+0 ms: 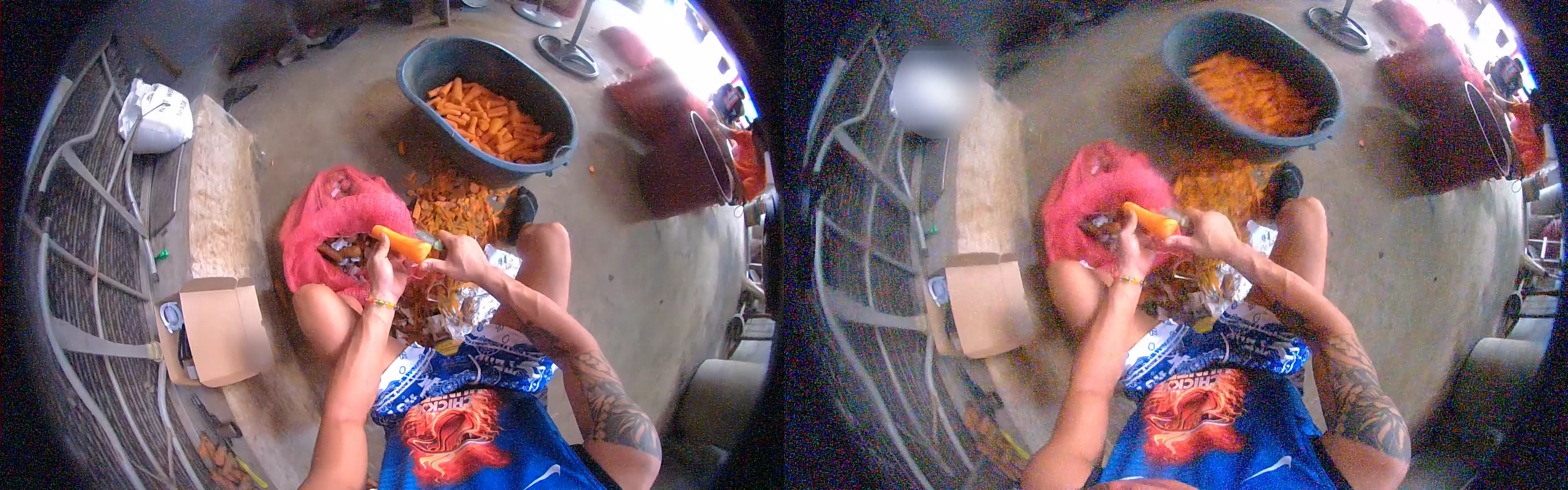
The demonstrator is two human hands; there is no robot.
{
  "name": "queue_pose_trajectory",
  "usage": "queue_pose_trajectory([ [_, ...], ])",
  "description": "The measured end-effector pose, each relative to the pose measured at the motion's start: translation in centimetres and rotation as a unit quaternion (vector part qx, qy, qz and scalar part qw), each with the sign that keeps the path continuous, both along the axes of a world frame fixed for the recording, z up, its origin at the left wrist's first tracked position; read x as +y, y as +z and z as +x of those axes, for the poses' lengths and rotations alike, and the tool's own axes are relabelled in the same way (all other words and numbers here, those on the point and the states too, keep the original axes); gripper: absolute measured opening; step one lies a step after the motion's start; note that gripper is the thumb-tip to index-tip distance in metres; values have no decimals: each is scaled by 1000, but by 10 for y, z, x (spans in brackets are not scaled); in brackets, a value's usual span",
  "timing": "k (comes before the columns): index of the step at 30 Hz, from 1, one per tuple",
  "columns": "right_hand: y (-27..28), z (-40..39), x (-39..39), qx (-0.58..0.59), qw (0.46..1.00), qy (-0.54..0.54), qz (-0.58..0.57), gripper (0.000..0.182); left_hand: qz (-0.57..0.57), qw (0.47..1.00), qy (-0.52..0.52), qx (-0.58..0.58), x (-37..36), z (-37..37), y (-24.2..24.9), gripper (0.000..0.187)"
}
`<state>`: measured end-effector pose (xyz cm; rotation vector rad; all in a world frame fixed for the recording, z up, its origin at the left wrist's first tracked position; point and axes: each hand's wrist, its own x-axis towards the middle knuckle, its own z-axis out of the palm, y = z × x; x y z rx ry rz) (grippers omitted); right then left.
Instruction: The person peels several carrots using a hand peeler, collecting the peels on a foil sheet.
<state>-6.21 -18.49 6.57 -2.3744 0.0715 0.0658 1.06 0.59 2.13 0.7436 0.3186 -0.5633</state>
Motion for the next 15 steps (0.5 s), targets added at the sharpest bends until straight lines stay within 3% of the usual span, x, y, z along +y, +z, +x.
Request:
queue_pose_trajectory([
  [2,-13,4,-3,-16,997,-60,53,82,-25,1000,17,6,1,4,-13,27],
  [5,-11,4,-7,-17,996,-54,73,82,-16,999,13,-32,0,1,-1,25],
  [9,4,3,-2,39,998,-48,24,84,-2,1000,8,-25,0,-1,-1,30],
  [15,10,2,4,45,995,5,-91,67,-11,998,45,-30,0,3,-11,28],
])
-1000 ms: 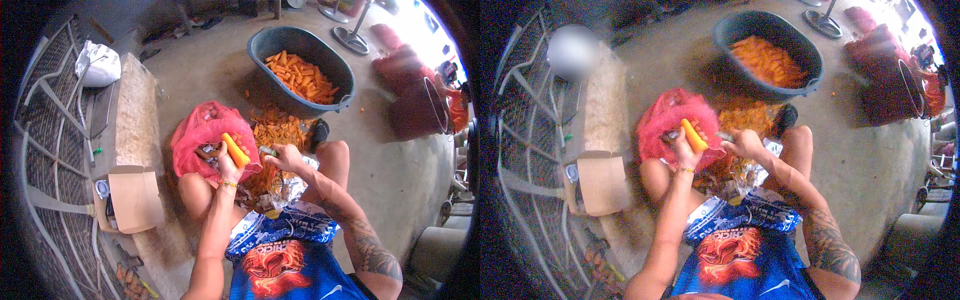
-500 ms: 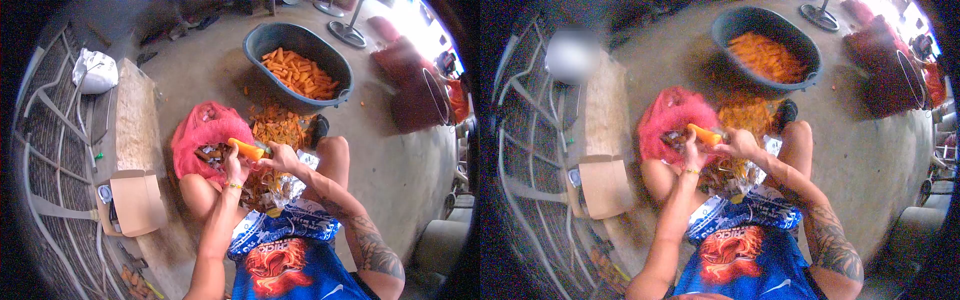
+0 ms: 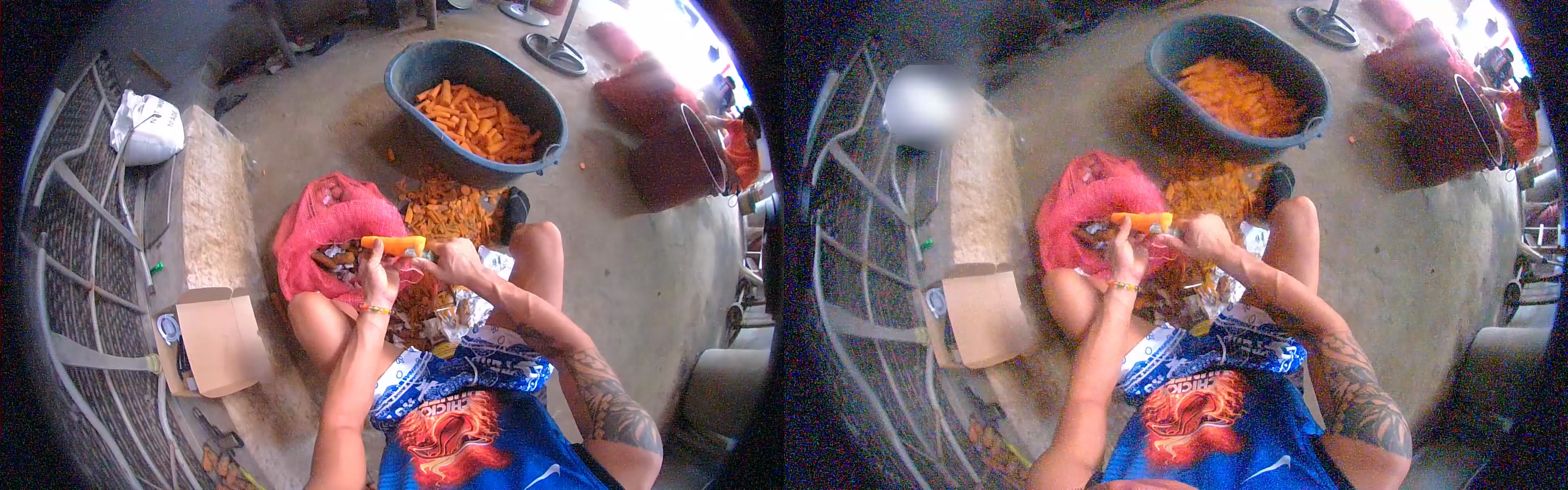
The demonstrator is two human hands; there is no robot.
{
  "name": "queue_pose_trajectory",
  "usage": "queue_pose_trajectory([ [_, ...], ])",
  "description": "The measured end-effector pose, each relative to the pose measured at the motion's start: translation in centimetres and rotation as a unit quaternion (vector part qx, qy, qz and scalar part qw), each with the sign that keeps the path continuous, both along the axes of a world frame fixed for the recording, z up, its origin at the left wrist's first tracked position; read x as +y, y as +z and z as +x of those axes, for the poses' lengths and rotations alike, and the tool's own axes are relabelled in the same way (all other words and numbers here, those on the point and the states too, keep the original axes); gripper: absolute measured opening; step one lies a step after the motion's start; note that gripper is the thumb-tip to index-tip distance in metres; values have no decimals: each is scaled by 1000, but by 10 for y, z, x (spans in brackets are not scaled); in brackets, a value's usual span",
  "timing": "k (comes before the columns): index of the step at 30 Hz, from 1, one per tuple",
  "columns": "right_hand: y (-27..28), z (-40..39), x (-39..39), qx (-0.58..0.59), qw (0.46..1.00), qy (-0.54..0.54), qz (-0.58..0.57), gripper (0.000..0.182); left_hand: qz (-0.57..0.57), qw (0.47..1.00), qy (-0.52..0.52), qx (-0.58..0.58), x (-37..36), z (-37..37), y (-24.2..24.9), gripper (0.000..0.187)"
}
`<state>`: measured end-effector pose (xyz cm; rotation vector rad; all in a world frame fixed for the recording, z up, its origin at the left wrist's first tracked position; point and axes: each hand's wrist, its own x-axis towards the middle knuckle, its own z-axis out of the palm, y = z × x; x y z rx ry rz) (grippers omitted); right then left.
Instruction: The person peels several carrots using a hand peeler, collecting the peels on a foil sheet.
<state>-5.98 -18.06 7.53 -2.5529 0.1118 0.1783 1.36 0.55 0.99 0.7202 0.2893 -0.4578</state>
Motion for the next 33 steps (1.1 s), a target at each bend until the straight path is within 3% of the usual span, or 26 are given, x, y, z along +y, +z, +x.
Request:
queue_pose_trajectory([
  [6,-9,0,-17,-109,990,-49,76,56,45,998,27,37,5,0,-3,29],
  [10,21,0,-53,-99,978,-92,161,47,106,980,-10,170,22,-1,-54,32],
  [14,13,-3,-84,-178,950,-150,210,39,170,956,-128,204,9,-22,-51,28],
  [18,-7,3,-92,-219,911,-203,286,35,235,958,-84,143,-34,3,-95,24],
  [19,-7,4,-92,-172,905,-224,318,32,168,976,-98,99,-53,13,-75,24],
  [22,-7,8,-93,-204,896,-216,329,28,-65,993,-99,-4,-122,49,9,29],
  [24,-14,9,-94,-202,876,-217,381,30,-41,994,-101,-8,-138,43,86,28],
  [26,-14,7,-95,-201,890,-196,360,31,-40,989,-143,-15,-147,53,73,35],
  [28,1,10,-89,-223,899,-180,332,31,50,992,-110,-25,-137,59,45,26],
  [30,2,10,-92,-200,916,-164,307,30,178,980,-83,-28,-102,73,-15,24],
  [32,2,12,-94,-179,927,-158,289,31,173,982,-64,30,-35,96,-101,22],
  [33,4,12,-95,-161,933,-156,281,32,220,970,0,102,-10,100,-115,26],
])
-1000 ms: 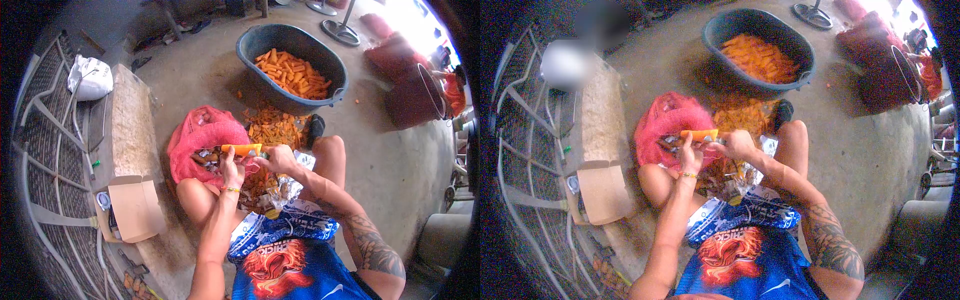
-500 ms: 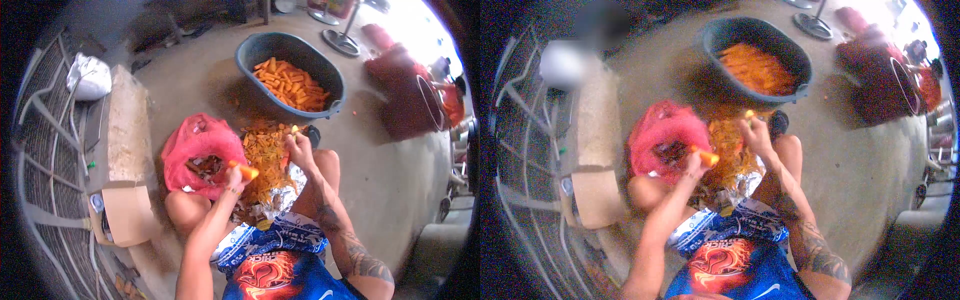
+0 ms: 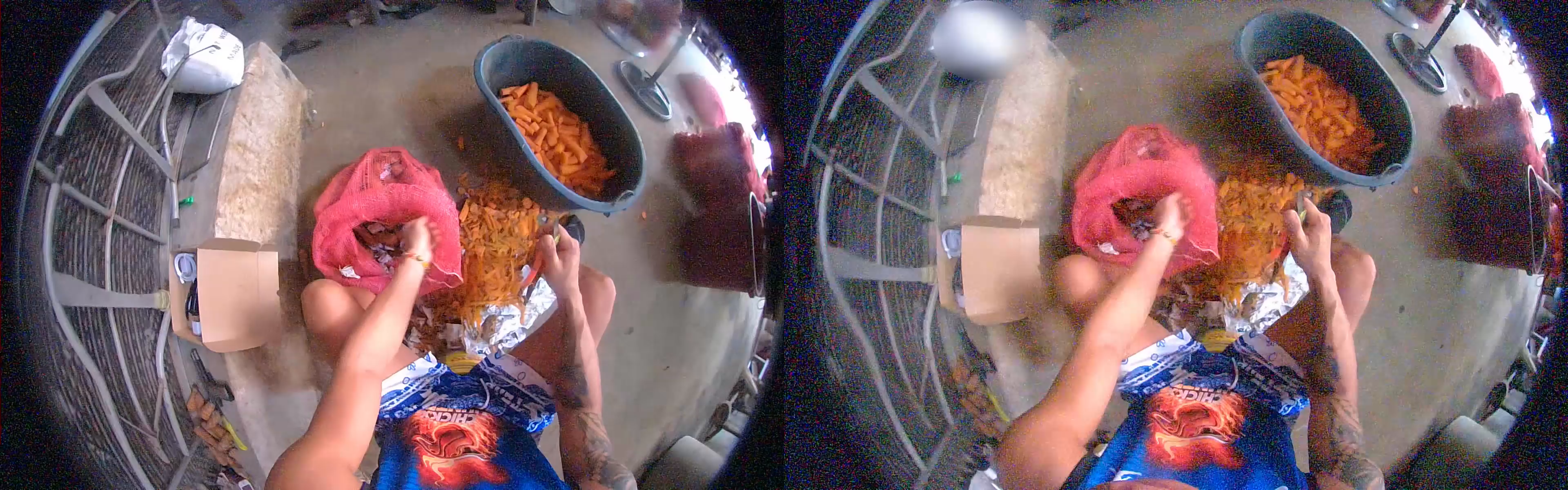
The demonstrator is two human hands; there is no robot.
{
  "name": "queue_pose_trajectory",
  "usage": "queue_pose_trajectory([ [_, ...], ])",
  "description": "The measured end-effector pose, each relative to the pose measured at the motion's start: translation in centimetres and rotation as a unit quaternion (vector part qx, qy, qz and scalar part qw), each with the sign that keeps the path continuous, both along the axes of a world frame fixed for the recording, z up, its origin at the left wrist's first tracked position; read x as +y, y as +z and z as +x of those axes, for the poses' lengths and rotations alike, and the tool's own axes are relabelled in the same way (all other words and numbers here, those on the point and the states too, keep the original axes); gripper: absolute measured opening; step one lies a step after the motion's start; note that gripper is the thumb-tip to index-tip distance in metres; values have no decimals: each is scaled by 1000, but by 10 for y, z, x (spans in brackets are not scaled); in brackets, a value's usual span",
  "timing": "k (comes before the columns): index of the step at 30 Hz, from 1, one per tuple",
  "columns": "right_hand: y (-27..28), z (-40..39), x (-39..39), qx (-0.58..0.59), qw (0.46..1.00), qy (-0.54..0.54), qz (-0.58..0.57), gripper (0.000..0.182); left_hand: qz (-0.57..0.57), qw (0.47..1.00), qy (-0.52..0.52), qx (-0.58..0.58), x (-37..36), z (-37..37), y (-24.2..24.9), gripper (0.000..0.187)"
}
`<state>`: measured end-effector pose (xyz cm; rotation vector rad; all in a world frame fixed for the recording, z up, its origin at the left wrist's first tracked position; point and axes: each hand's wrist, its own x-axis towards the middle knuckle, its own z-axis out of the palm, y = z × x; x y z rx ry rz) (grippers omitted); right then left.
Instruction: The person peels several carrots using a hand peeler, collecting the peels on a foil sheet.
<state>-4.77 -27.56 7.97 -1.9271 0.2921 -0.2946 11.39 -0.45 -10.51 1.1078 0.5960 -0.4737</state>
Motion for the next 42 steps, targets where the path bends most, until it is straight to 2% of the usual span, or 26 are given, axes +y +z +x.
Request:
queue_pose_trajectory([
  [1,0,1,1,19,1000,6,-7,32,55,994,73,57,24,4,-15,31],
  [3,-2,4,5,11,999,21,-46,35,103,988,115,-12,80,20,-105,51],
  [7,5,9,18,69,983,79,-149,35,304,939,150,60,116,39,-119,52],
  [9,-1,13,23,84,967,112,-212,34,358,917,147,92,122,48,-124,52],
  [10,4,15,29,121,969,106,-190,36,382,908,141,104,124,53,-126,53],
  [13,-9,21,36,128,961,123,-212,37,421,890,119,126,129,66,-135,54],
  [16,-4,28,45,203,952,132,-187,41,436,883,98,143,137,77,-140,55],
  [19,-7,31,49,213,936,145,-241,46,437,883,77,153,145,84,-141,56],
  [20,-8,31,48,244,929,154,-231,50,436,883,73,156,147,86,-141,57],
  [23,-12,29,47,239,924,170,-247,51,438,882,70,158,149,87,-140,58],
  [26,-6,29,53,186,942,176,-216,49,455,874,115,128,138,72,-144,60],
  [28,-8,30,55,166,945,182,-215,51,451,869,182,86,123,54,-152,61],
  [29,-9,31,58,157,946,186,-213,52,443,868,216,64,107,40,-139,61],
  [30,-11,31,58,190,931,197,-243,53,352,883,307,49,98,34,-147,58],
  [32,-16,30,58,187,920,218,-267,54,179,912,346,132,66,14,-49,42],
  [36,-12,27,59,199,913,228,-275,57,141,930,330,85,45,-16,-7,32],
  [39,-16,25,53,200,927,215,-234,64,17,946,314,-78,33,-46,69,36],
  [41,-11,24,51,214,929,213,-215,71,-88,950,290,-80,35,-55,124,38],
  [42,4,20,50,194,945,224,-137,81,-137,954,257,-67,41,-52,128,39],
])
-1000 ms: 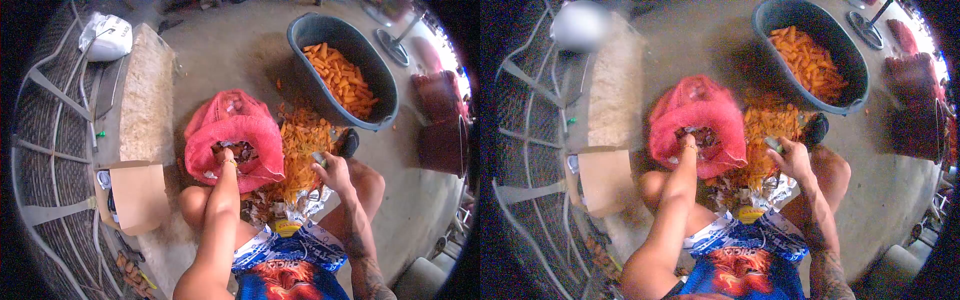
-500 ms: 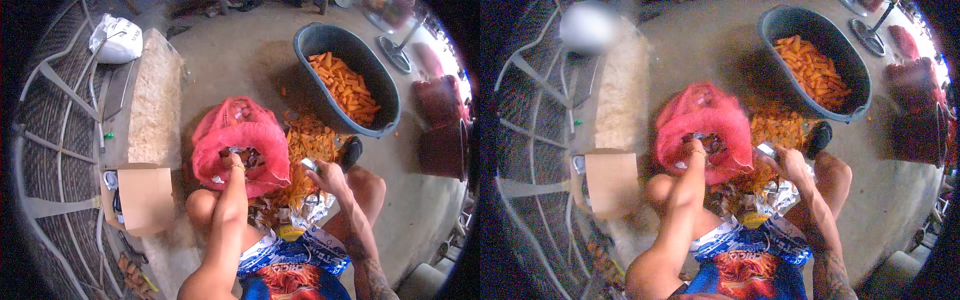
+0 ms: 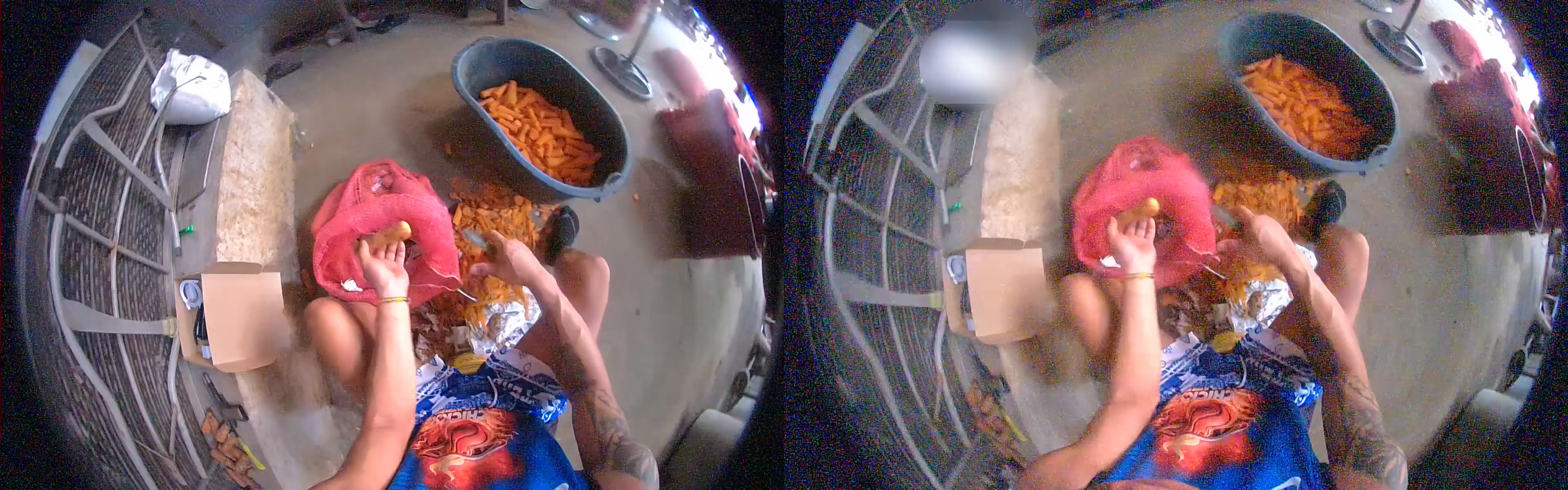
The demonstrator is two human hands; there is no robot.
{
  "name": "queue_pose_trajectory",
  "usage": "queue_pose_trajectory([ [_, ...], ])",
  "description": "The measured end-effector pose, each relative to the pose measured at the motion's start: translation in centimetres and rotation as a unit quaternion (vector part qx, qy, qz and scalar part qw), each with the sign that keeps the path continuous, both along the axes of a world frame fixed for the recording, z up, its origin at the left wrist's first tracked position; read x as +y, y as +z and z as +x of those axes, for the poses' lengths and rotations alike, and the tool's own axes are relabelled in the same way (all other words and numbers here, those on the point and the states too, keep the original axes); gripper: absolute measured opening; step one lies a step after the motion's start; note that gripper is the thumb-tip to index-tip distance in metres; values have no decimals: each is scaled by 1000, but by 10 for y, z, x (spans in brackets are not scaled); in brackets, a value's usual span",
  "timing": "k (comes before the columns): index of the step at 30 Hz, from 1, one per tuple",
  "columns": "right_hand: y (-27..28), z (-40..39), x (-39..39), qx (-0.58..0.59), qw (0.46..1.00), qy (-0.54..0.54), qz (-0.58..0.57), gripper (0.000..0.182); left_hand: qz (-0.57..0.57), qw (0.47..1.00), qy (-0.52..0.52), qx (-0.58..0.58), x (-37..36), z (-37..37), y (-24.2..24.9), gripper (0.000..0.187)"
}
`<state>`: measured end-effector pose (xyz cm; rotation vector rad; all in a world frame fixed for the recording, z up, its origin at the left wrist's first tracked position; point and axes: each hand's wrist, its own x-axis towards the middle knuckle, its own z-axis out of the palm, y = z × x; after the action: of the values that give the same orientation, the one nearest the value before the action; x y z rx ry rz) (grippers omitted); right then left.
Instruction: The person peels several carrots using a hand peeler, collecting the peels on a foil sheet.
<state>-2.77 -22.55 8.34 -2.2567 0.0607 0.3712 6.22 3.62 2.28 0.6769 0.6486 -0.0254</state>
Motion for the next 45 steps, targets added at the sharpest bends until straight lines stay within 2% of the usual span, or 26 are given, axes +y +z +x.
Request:
queue_pose_trajectory([
  [2,-12,-1,-2,-13,992,-17,125,84,-51,991,-122,37,12,13,13,43],
  [5,-4,-5,3,-34,983,-52,172,82,-112,926,-359,-47,22,21,15,41],
  [7,0,-6,8,-101,980,-76,152,78,-26,908,-417,-30,3,4,46,38],
  [8,9,-11,11,-41,960,-112,254,70,8,889,-456,-33,0,-3,49,37],
  [11,-15,-16,23,-159,966,-74,189,64,36,845,-530,-65,-5,-22,38,36],
  [12,6,-20,29,-52,988,-60,130,59,39,836,-541,-86,-10,-27,30,37],
  [14,2,-27,38,-136,988,-11,65,55,79,849,-512,-99,-26,-41,14,39],
  [17,-41,-15,18,-249,968,-36,3,51,-6,837,-542,-78,-30,-59,42,38],
  [19,-47,4,-14,-181,962,-182,96,42,18,826,-554,-97,-19,-52,15,37],
  [21,-12,0,-20,-177,929,-326,-5,41,29,834,-543,-90,-15,-48,15,37],
  [22,-35,8,-22,-219,935,-266,80,49,-8,831,-554,-49,-10,-49,23,36],
  [23,-35,-3,-10,-205,962,-182,3,55,-6,848,-528,-37,-13,-49,23,36],
  [24,-49,-9,6,-309,948,-77,-23,58,-7,865,-501,-27,-22,-52,18,36],
  [25,-36,-22,23,-261,964,-15,54,52,-10,880,-474,-14,-27,-52,9,35],
  [27,-23,-30,31,-126,991,40,-14,45,45,854,-512,-86,-27,-45,-6,34],
  [28,-30,-22,21,-177,984,9,-32,42,44,848,-519,-94,-28,-46,-5,34],
  [30,-32,-4,-7,-183,965,-185,28,45,42,833,-541,-109,-21,-50,2,33],
  [31,-32,2,-15,-188,940,-280,56,47,-52,844,-531,-46,-23,-51,12,27],
  [35,-54,-7,11,-343,938,-33,-36,50,-44,873,-481,-64,-30,-48,11,34],
  [37,-28,-23,29,-159,985,71,-13,62,2,872,-487,-58,-32,-44,-10,36],
  [38,-32,-17,21,-117,992,38,-31,53,11,858,-508,-73,-31,-45,-3,36],
  [39,-62,-6,5,-244,968,-46,-23,42,20,845,-527,-83,-30,-50,0,36],
  [40,-59,3,-9,-233,957,-157,74,40,40,859,-499,-111,-32,-49,-12,36],
  [41,-50,9,-18,-219,924,-266,165,38,-6,860,-508,-48,-27,-49,6,35],
  [42,-13,8,-13,-145,929,-319,119,39,-1,866,-497,-57,-27,-51,4,34],
  [45,-51,-6,12,-326,944,36,28,43,6,882,-469,-50,-33,-49,4,33],
])
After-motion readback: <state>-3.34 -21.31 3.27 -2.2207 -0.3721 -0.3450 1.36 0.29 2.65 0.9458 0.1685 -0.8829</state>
